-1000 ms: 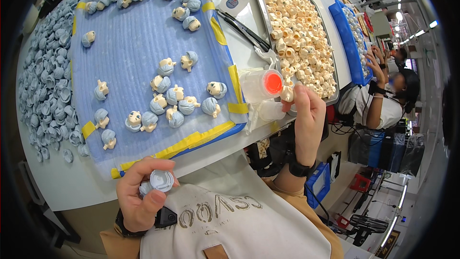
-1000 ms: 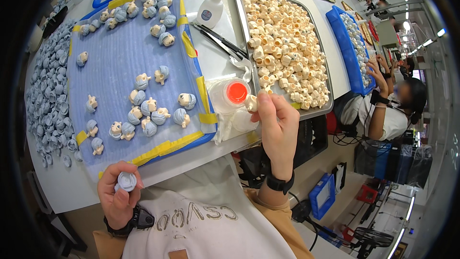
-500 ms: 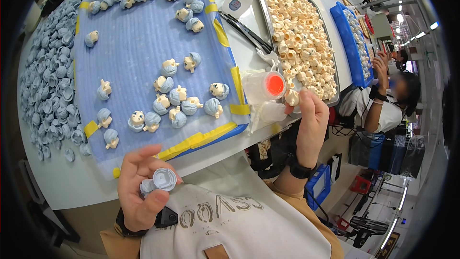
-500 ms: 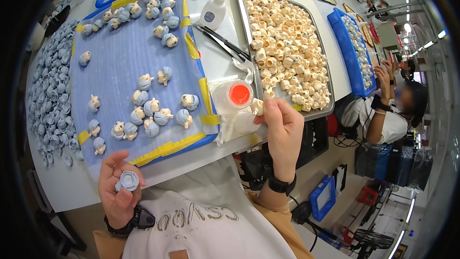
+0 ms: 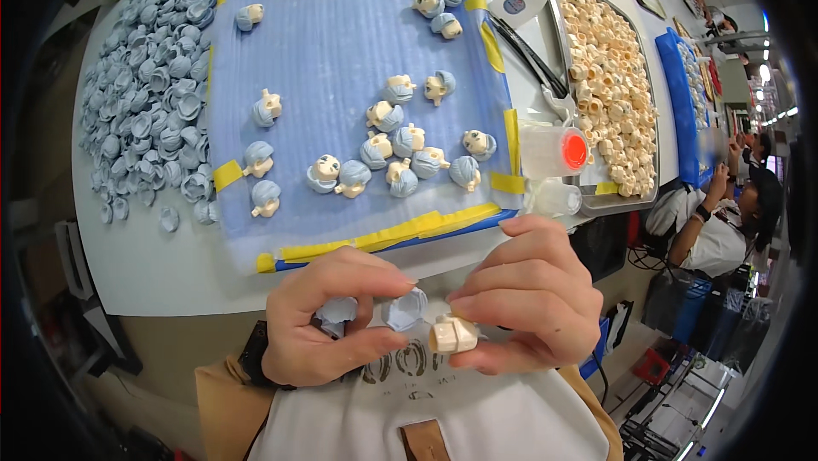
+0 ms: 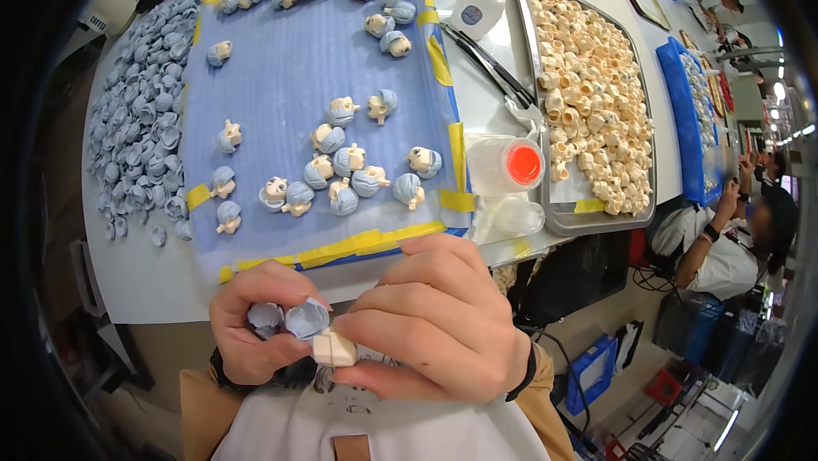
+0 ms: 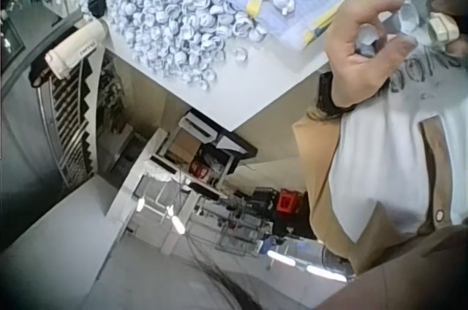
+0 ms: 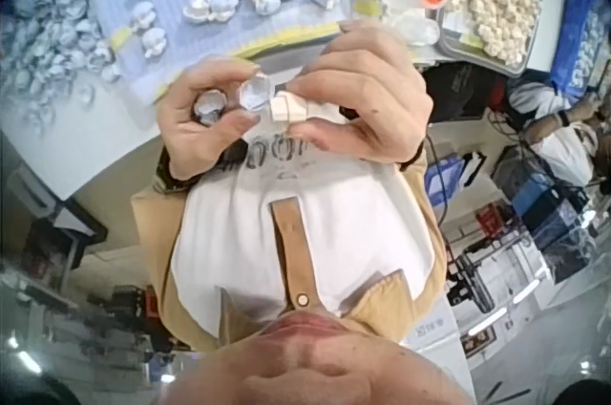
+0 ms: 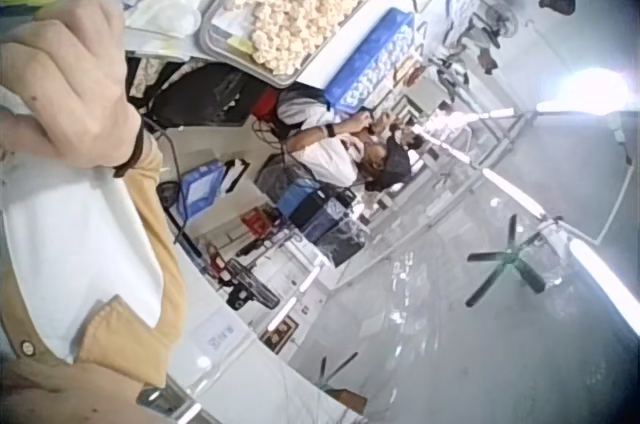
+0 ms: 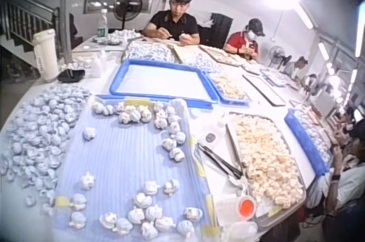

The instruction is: The person repeatedly picks up small beige and blue plastic parts, applies glue from a red-capped bottle to the beige pieces, and attaches the blue pieces to form miniature figures. The completed figures are placed on a blue tray on the table. The process is repetitive and performed by hand.

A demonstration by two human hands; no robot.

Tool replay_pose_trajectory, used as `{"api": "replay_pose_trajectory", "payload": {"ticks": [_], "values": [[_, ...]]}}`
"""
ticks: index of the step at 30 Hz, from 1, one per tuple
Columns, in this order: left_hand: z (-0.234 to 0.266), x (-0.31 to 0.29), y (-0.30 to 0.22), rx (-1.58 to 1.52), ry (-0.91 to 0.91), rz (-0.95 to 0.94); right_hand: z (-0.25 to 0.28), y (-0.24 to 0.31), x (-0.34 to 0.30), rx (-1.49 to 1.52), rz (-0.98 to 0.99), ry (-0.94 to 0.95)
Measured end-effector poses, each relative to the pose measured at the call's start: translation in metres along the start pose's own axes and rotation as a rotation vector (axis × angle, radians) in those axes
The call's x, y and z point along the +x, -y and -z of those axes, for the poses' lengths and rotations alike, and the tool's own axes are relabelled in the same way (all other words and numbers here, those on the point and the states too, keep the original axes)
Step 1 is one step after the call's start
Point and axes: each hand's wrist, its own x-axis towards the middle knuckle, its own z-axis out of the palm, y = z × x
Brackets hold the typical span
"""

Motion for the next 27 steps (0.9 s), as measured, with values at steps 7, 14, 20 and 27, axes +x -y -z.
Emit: {"api": "replay_pose_trajectory", "payload": {"ticks": [7,14,20,27], "values": [[0.001,0.003,-0.005,0.068,0.064,0.083,-0.007,-0.005,0.004,0.005,0.073,-0.076],[-0.003,0.005,-0.005,0.208,0.020,0.009,-0.014,-0.002,0.007,-0.036,0.112,-0.058],[0.000,0.002,-0.006,0.228,0.041,-0.007,-0.017,-0.005,0.009,-0.029,0.152,-0.022],[-0.006,0.003,0.001,0.141,-0.021,0.048,-0.032,-0.008,0.006,-0.089,0.190,-0.122]]}}
